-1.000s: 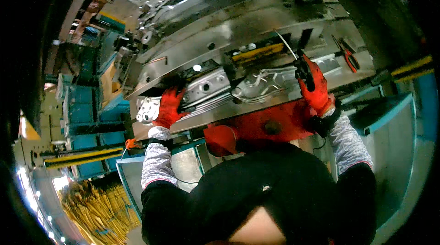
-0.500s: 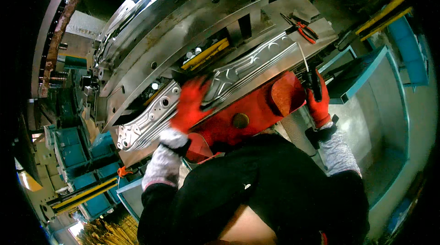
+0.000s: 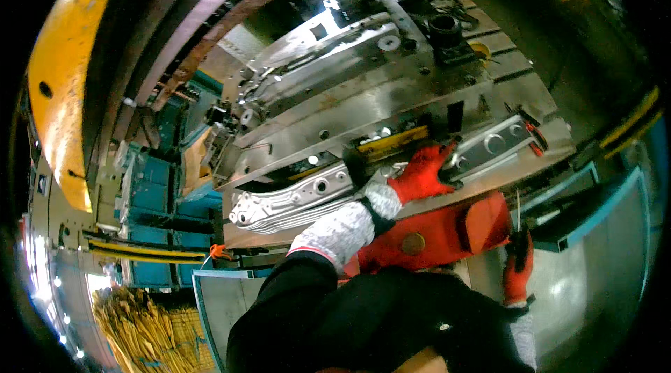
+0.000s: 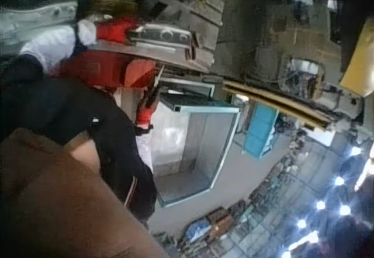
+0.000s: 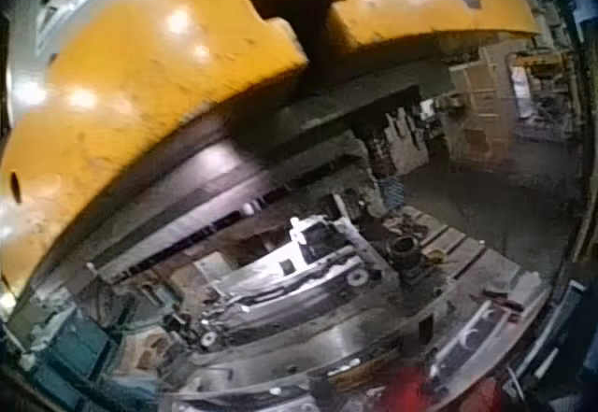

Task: Operating a large industrial metal press to stamp and form sheet metal parts.

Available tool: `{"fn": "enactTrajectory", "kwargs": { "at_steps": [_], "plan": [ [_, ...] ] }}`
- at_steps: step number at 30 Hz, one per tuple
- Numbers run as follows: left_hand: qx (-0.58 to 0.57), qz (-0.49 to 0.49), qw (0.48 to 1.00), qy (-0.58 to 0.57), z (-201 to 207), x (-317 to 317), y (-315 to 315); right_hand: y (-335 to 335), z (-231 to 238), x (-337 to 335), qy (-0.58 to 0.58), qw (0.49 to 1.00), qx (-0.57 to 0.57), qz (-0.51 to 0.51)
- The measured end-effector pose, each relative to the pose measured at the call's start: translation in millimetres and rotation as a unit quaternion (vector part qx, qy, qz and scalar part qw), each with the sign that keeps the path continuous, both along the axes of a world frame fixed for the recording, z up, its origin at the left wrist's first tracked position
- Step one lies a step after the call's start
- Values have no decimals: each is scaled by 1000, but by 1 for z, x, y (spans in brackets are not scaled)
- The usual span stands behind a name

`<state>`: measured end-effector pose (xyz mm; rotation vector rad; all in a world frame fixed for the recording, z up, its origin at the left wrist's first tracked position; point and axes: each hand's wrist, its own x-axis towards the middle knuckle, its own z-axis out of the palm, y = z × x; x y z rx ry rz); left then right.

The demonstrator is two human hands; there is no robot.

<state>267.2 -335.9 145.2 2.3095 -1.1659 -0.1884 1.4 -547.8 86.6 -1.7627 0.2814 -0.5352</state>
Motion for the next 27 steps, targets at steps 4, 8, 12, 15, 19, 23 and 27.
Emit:
{"fn": "enactTrajectory", "kwargs": {
  "at_steps": [4,8,12,15,19,23,27],
  "plan": [
    [-24,-68,997,-38,136,-30,30,-19,-23,9,-13,1000,-7,24],
    [-7,-44,982,-181,209,-7,80,-12,-15,41,2,999,-45,29],
    [36,12,940,-340,233,71,129,9,-4,59,-23,995,32,87],
    [95,27,933,-345,235,122,164,28,10,66,8,993,-29,115],
    [80,23,931,-355,214,177,181,36,-19,54,-22,985,141,93],
    [96,44,937,-334,182,211,197,48,-5,63,-19,966,219,134],
    [93,39,950,-296,169,213,190,1,-130,59,-40,977,188,86]
  ]
}}
